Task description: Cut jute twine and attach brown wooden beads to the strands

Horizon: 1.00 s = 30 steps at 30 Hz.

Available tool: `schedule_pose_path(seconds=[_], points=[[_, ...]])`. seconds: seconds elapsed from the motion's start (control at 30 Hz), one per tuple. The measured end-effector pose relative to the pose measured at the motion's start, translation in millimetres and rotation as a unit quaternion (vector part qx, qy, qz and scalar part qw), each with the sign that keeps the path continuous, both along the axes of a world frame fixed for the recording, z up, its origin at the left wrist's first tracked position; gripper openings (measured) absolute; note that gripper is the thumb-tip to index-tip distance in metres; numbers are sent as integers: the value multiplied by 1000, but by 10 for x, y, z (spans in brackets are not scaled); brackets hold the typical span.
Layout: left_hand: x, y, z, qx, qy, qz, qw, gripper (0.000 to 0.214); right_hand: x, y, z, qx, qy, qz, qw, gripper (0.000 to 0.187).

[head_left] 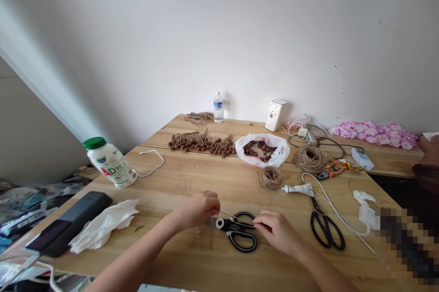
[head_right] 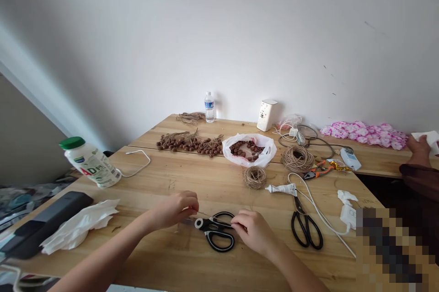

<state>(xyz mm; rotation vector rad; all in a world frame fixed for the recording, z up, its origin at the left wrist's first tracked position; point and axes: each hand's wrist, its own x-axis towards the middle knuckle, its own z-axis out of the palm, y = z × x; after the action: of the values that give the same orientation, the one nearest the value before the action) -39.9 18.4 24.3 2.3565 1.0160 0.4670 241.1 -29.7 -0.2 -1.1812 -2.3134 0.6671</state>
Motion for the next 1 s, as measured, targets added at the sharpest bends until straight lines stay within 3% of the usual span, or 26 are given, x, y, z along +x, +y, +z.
schedule_pose_path(seconds=[0.17,0.3,0.43,0.53,0.67,1.0], points=[[-223,-38,-73,14,-2,-24,1000,26,-16,-22,-78,-16,19,-7,1000,24],[-468,-126,-337,-9,-58,43,997,20,-47,-19,-143,-25,17,-2,1000,25],[-556,-235,-606,76,-144,117,980,27,-46,-41,-188,-32,8,-3,999,25],[-511,-278,-718,167,-170,97,966,31,-32,-58,-196,-35,11,-2,999,26],[-449,-286,-748,227,-134,74,962,40,-30,-61,-185,-34,9,0,999,27],[-524,-293,-720,232,-85,90,965,44,-38,-59,-166,-64,6,-28,998,17]])
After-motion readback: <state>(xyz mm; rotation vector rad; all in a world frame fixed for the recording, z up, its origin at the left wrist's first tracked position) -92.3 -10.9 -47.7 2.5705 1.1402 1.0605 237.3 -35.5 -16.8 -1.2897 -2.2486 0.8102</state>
